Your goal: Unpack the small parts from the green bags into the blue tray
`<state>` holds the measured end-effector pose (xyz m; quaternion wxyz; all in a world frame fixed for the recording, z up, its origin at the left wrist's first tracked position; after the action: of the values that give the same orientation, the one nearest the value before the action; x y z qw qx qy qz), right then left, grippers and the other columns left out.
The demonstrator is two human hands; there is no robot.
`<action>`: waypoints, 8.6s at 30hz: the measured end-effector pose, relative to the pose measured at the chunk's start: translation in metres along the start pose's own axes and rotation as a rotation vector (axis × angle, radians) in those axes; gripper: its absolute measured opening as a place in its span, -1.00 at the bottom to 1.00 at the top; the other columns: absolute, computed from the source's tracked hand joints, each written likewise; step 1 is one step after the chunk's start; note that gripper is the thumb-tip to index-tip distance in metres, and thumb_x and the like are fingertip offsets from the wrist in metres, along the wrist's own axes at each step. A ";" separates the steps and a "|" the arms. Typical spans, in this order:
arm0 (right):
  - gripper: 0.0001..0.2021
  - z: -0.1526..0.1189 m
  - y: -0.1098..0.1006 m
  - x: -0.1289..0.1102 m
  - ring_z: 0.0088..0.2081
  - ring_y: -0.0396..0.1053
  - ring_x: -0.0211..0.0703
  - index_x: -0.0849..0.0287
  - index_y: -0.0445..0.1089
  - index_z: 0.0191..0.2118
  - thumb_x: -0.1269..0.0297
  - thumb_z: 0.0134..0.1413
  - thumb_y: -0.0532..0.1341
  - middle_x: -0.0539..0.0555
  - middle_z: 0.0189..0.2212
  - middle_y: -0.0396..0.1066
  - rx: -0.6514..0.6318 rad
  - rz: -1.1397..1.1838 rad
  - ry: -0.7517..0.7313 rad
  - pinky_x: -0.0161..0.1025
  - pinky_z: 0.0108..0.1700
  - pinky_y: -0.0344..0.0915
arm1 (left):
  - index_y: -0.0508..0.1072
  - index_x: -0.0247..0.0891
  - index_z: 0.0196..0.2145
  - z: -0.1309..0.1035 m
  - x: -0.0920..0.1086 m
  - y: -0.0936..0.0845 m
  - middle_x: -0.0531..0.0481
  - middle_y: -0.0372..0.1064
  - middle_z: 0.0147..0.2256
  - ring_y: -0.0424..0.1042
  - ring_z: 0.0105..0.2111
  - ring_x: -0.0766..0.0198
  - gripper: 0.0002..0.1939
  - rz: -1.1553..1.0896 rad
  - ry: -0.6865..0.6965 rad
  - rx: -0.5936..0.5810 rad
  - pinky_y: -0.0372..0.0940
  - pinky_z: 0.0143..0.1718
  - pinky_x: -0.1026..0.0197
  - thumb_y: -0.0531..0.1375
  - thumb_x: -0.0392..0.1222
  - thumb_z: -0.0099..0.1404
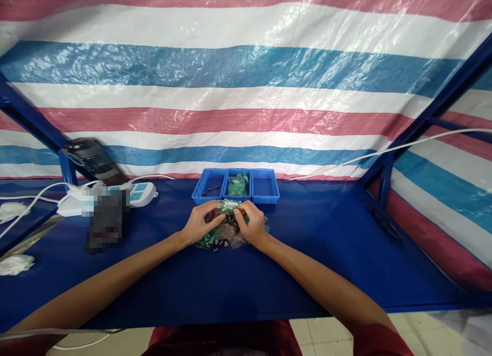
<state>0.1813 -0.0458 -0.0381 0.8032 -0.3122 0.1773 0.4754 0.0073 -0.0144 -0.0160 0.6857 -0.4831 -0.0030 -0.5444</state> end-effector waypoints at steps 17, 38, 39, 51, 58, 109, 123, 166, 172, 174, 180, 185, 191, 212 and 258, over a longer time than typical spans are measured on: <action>-0.86 0.000 0.003 -0.001 -0.45 0.26 -0.22 0.18 0.30 -0.32 0.28 0.24 0.07 0.06 -0.47 0.27 -0.055 0.025 -0.041 -0.28 -0.41 0.25 | 0.43 -0.28 -0.39 -0.009 -0.007 0.005 0.02 0.32 -0.50 0.30 -0.52 0.34 -0.73 0.010 -0.022 0.143 0.20 -0.47 0.31 0.09 -0.06 0.35; -0.83 0.000 0.003 0.001 -0.45 0.26 -0.22 0.16 0.29 -0.34 0.24 0.24 0.05 0.04 -0.47 0.27 -0.049 0.024 0.018 -0.28 -0.38 0.25 | 0.42 -0.27 -0.29 -0.010 -0.009 0.005 -0.04 0.39 -0.38 0.34 -0.45 0.32 -0.76 -0.022 -0.016 0.192 0.26 -0.39 0.27 0.09 -0.05 0.35; -0.83 0.000 0.003 0.001 -0.45 0.26 -0.22 0.16 0.29 -0.34 0.24 0.24 0.05 0.03 -0.47 0.27 -0.051 0.023 0.019 -0.28 -0.38 0.24 | 0.42 -0.27 -0.30 -0.010 -0.009 0.006 -0.03 0.39 -0.39 0.34 -0.44 0.32 -0.76 -0.026 -0.012 0.191 0.26 -0.39 0.27 0.09 -0.05 0.34; -0.80 0.000 0.004 0.002 -0.50 0.22 -0.24 0.15 0.23 -0.40 0.22 0.25 0.04 -0.01 -0.52 0.19 -0.051 0.013 0.002 -0.29 -0.42 0.20 | 0.41 -0.27 -0.25 -0.009 -0.010 0.006 -0.05 0.37 -0.36 0.32 -0.47 0.34 -0.75 -0.030 -0.023 0.105 0.25 -0.42 0.28 0.05 -0.05 0.37; -0.82 0.000 0.003 0.002 -0.49 0.21 -0.24 0.15 0.23 -0.39 0.24 0.25 0.05 0.00 -0.52 0.19 -0.067 0.004 -0.002 -0.29 -0.41 0.21 | 0.41 -0.26 -0.24 -0.009 -0.010 0.008 -0.03 0.36 -0.37 0.35 -0.41 0.30 -0.76 0.007 -0.021 0.106 0.25 -0.38 0.28 0.05 -0.06 0.37; -0.86 -0.002 0.003 -0.001 -0.39 0.37 -0.19 0.18 0.37 -0.25 0.31 0.23 0.09 0.10 -0.41 0.39 -0.090 0.051 -0.077 -0.25 -0.34 0.32 | 0.46 -0.28 -0.21 -0.008 -0.005 0.006 -0.10 0.44 -0.28 0.42 -0.28 0.25 -0.80 -0.157 0.075 0.075 0.32 -0.24 0.23 0.07 -0.19 0.37; -0.87 -0.001 0.003 -0.002 -0.40 0.36 -0.20 0.19 0.37 -0.30 0.35 0.22 0.09 0.09 -0.44 0.38 -0.073 0.059 -0.096 -0.25 -0.36 0.31 | 0.46 -0.28 -0.21 -0.009 -0.006 0.007 -0.08 0.46 -0.30 0.43 -0.31 0.28 -0.82 -0.122 0.098 0.058 0.33 -0.28 0.27 0.08 -0.19 0.36; -0.84 0.000 0.005 -0.001 -0.41 0.32 -0.19 0.18 0.34 -0.30 0.26 0.24 0.07 0.10 -0.43 0.33 -0.097 0.019 -0.091 -0.26 -0.36 0.29 | 0.46 -0.30 -0.32 -0.010 -0.005 0.006 -0.05 0.43 -0.38 0.41 -0.39 0.29 -0.77 -0.027 0.059 0.059 0.30 -0.36 0.29 0.10 -0.11 0.34; -0.83 -0.001 0.007 0.001 -0.41 0.34 -0.18 0.17 0.35 -0.30 0.26 0.24 0.06 0.09 -0.44 0.35 -0.114 0.007 -0.091 -0.26 -0.34 0.31 | 0.45 -0.29 -0.20 -0.010 -0.008 0.008 -0.08 0.46 -0.30 0.43 -0.33 0.25 -0.76 -0.060 0.022 0.048 0.33 -0.31 0.26 0.10 -0.08 0.33; -0.82 -0.001 0.007 0.001 -0.41 0.35 -0.18 0.17 0.35 -0.31 0.25 0.24 0.06 0.09 -0.44 0.35 -0.119 0.010 -0.100 -0.26 -0.34 0.31 | 0.44 -0.29 -0.20 -0.011 -0.009 0.008 -0.08 0.45 -0.31 0.43 -0.35 0.27 -0.77 -0.049 0.017 0.050 0.32 -0.33 0.27 0.11 -0.09 0.32; -0.81 -0.002 0.007 0.001 -0.40 0.34 -0.18 0.17 0.36 -0.31 0.25 0.25 0.05 0.11 -0.42 0.36 -0.155 0.017 -0.115 -0.25 -0.33 0.31 | 0.42 -0.28 -0.22 -0.011 -0.008 0.008 -0.02 0.39 -0.38 0.36 -0.45 0.33 -0.77 -0.015 0.017 0.038 0.25 -0.42 0.31 0.07 -0.10 0.34; -0.82 -0.002 0.007 0.001 -0.41 0.32 -0.19 0.18 0.35 -0.30 0.26 0.25 0.05 0.10 -0.43 0.34 -0.153 0.021 -0.112 -0.25 -0.35 0.30 | 0.39 -0.28 -0.36 -0.010 -0.005 0.007 0.02 0.30 -0.47 0.30 -0.47 0.34 -0.76 0.009 0.041 0.046 0.21 -0.42 0.31 0.05 -0.09 0.36; -0.82 -0.001 0.006 0.000 -0.45 0.28 -0.21 0.17 0.33 -0.29 0.22 0.25 0.05 0.07 -0.47 0.30 -0.155 0.027 -0.104 -0.27 -0.39 0.26 | 0.33 -0.30 -0.49 -0.010 -0.006 0.008 0.06 0.19 -0.56 0.22 -0.54 0.37 -0.70 0.010 0.077 0.068 0.12 -0.50 0.32 0.08 -0.12 0.36; -0.81 -0.002 0.008 0.001 -0.49 0.23 -0.25 0.17 0.30 -0.41 0.26 0.23 0.11 0.02 -0.53 0.26 -0.122 0.049 -0.124 -0.30 -0.41 0.18 | 0.43 -0.29 -0.17 -0.012 -0.009 0.009 -0.05 0.47 -0.29 0.45 -0.31 0.26 -0.76 -0.025 -0.014 0.001 0.31 -0.27 0.29 0.07 -0.10 0.36; -0.83 -0.001 0.006 0.000 -0.40 0.33 -0.19 0.19 0.35 -0.31 0.31 0.25 0.05 0.10 -0.45 0.35 -0.115 0.034 -0.111 -0.25 -0.33 0.30 | 0.42 -0.32 -0.48 -0.011 -0.005 0.008 0.06 0.28 -0.61 0.24 -0.61 0.38 -0.66 0.030 0.039 0.042 0.14 -0.54 0.33 0.08 -0.06 0.34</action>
<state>0.1762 -0.0446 -0.0403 0.7846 -0.3277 0.1101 0.5148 0.0054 -0.0187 -0.0297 0.7039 -0.4576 0.0063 -0.5431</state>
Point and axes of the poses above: each hand's wrist, its own z-axis towards the middle knuckle, its own y-axis out of the palm, x = y × z, the point moved 2 cm from there along z, towards the middle knuckle
